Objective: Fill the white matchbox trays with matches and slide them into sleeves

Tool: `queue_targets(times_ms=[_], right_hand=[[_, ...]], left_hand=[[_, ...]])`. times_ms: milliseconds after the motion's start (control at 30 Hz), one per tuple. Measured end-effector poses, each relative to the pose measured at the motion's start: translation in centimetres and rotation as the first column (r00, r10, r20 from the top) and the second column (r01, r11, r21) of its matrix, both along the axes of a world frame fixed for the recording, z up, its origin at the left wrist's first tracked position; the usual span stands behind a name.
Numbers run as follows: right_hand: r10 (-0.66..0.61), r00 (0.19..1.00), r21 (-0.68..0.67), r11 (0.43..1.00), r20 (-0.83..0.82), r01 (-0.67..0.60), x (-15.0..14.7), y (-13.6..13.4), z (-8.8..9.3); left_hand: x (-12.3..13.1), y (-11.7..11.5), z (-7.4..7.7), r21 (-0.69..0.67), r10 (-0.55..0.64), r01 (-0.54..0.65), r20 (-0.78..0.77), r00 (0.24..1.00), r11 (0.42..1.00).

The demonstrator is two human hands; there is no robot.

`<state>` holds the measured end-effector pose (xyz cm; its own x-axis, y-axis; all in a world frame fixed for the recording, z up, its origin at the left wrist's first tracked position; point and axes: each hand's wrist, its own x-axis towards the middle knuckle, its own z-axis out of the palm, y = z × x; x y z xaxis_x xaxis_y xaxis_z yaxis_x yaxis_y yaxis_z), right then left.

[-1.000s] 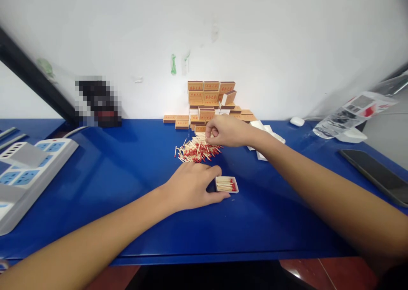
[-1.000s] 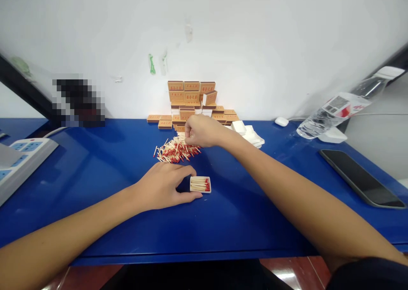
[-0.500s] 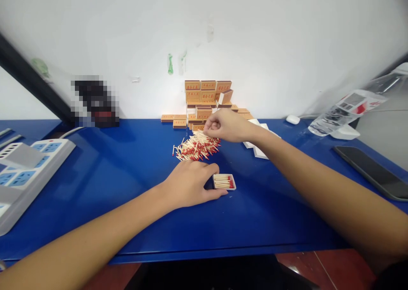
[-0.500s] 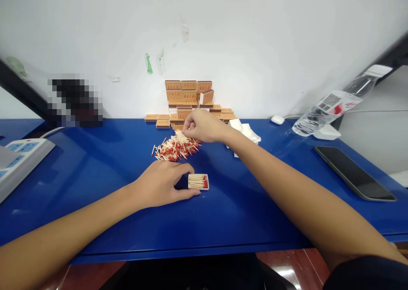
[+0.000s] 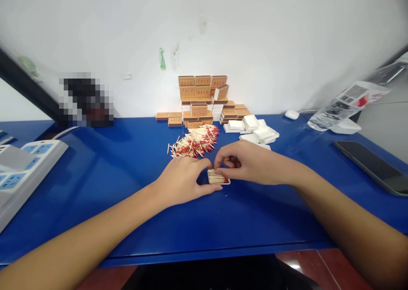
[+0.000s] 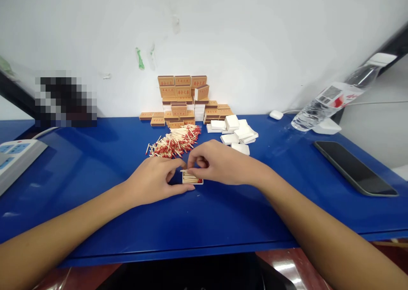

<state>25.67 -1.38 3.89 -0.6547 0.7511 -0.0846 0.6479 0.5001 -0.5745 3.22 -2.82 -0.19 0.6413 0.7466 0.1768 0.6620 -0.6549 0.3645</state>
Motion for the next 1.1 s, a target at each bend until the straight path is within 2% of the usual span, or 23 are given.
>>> queue_targets(times_ms=[167,400,767,1100], right_hand=[[0.044,0.999,0.063,0.997,0.017,-0.045,0.2,-0.1,-0.6],[0.044,0.995,0.13,0.99,0.089,-0.055,0.6,-0.6,-0.5],[0.069,0.997,0.217,0.973,0.044,-0.077,0.5,-0.3,-1.2],[0.044,0.997,0.227,0.972,0.067,-0.058,0.3,-0.7,-1.1]], left_hand=[[0.1,0.1,0.0,0.012,0.005,-0.005,-0.008,1.0,1.0],[0.2,0.1,-0.3,0.032,-0.006,0.006,-0.011,1.0,0.999],[0.1,0.1,-0.2,0.028,-0.005,0.006,-0.042,0.999,1.0],[0.1,0.1,-0.3,0.028,-0.007,0.008,-0.039,0.999,1.0]])
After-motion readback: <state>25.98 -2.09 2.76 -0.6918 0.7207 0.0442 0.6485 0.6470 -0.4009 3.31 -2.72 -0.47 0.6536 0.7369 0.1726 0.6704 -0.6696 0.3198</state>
